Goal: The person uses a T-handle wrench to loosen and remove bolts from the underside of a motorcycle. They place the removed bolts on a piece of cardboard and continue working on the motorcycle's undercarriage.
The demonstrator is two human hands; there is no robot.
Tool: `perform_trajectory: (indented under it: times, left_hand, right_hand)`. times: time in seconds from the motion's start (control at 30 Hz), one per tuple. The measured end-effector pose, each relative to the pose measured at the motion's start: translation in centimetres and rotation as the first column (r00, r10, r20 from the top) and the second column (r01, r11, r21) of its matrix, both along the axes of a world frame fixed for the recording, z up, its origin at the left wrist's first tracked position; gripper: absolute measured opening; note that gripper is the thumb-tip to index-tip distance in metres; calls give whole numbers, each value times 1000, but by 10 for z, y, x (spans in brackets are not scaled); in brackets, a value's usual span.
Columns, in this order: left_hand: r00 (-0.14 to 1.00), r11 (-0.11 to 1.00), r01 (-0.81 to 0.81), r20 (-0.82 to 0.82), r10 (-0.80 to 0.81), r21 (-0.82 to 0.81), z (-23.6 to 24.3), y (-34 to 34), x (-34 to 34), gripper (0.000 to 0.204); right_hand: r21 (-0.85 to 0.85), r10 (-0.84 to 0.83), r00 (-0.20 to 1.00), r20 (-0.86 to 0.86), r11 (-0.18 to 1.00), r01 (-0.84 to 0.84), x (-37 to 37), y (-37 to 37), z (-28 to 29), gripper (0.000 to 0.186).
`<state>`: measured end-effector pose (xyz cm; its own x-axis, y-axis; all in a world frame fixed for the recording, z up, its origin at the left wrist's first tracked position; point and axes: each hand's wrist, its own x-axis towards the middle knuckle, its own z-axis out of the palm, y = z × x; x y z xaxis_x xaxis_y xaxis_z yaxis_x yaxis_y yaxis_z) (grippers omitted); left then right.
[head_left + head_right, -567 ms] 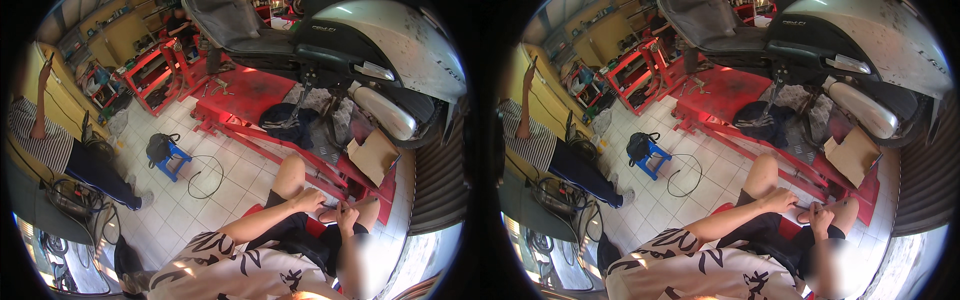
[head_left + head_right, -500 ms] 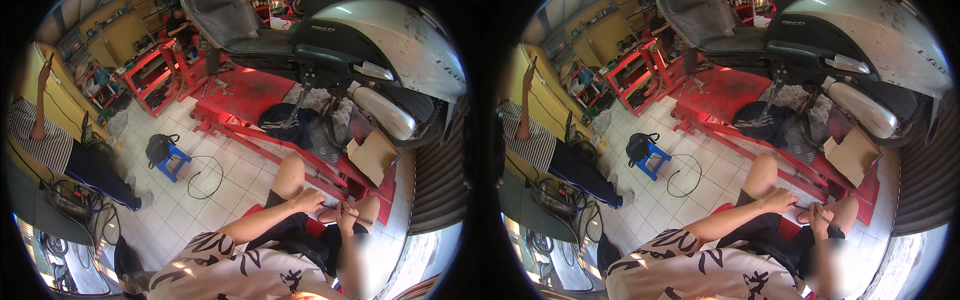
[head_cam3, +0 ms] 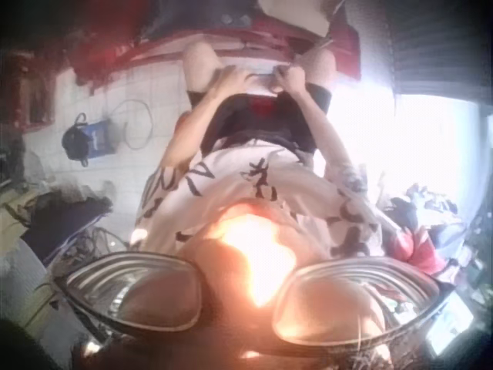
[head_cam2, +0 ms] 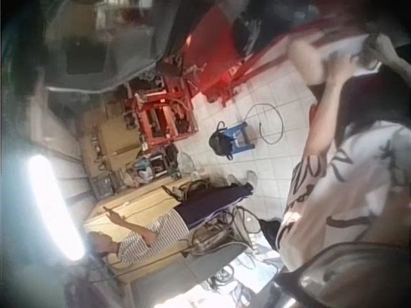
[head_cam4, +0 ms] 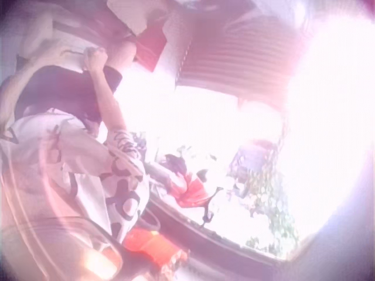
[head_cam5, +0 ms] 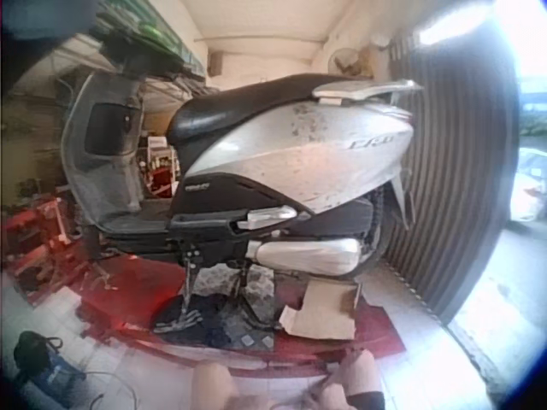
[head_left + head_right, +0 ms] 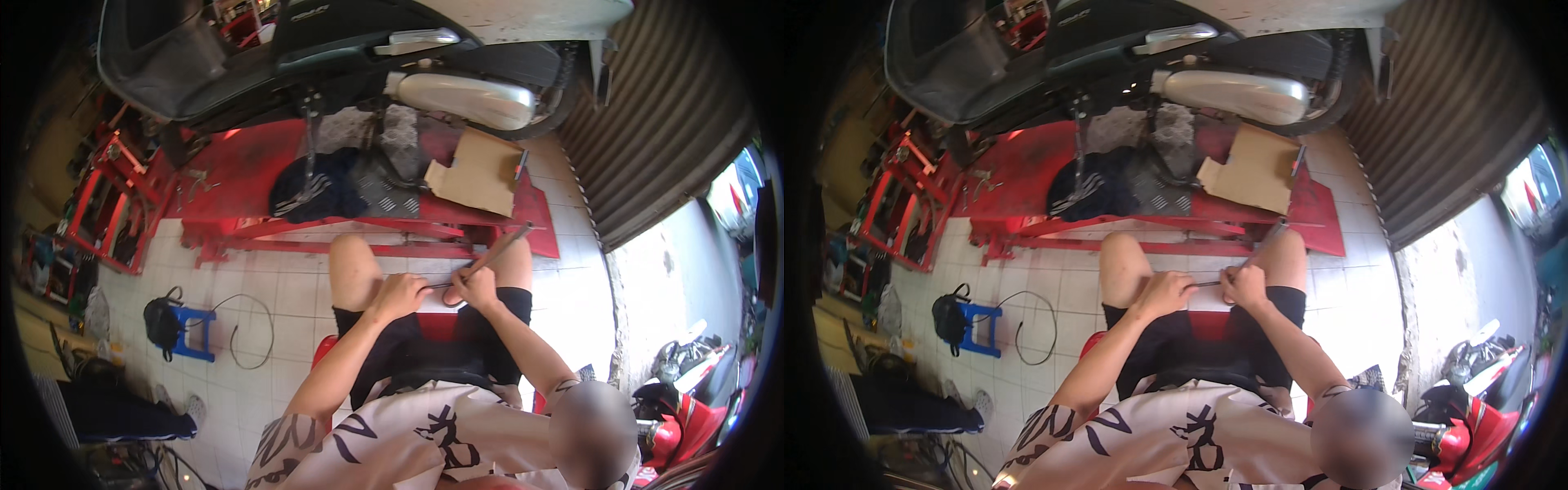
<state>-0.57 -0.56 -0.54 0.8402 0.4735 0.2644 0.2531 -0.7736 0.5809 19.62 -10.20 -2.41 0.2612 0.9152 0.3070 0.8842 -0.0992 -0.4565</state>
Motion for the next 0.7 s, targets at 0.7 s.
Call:
perform_trajectory:
  times: [0.7]
  left_hand:
    - [981,983,-112,143,133,-145,0,15,-9,48]
  right_hand:
    - [136,65,923,-378,991,-14,-27,22,85,24]
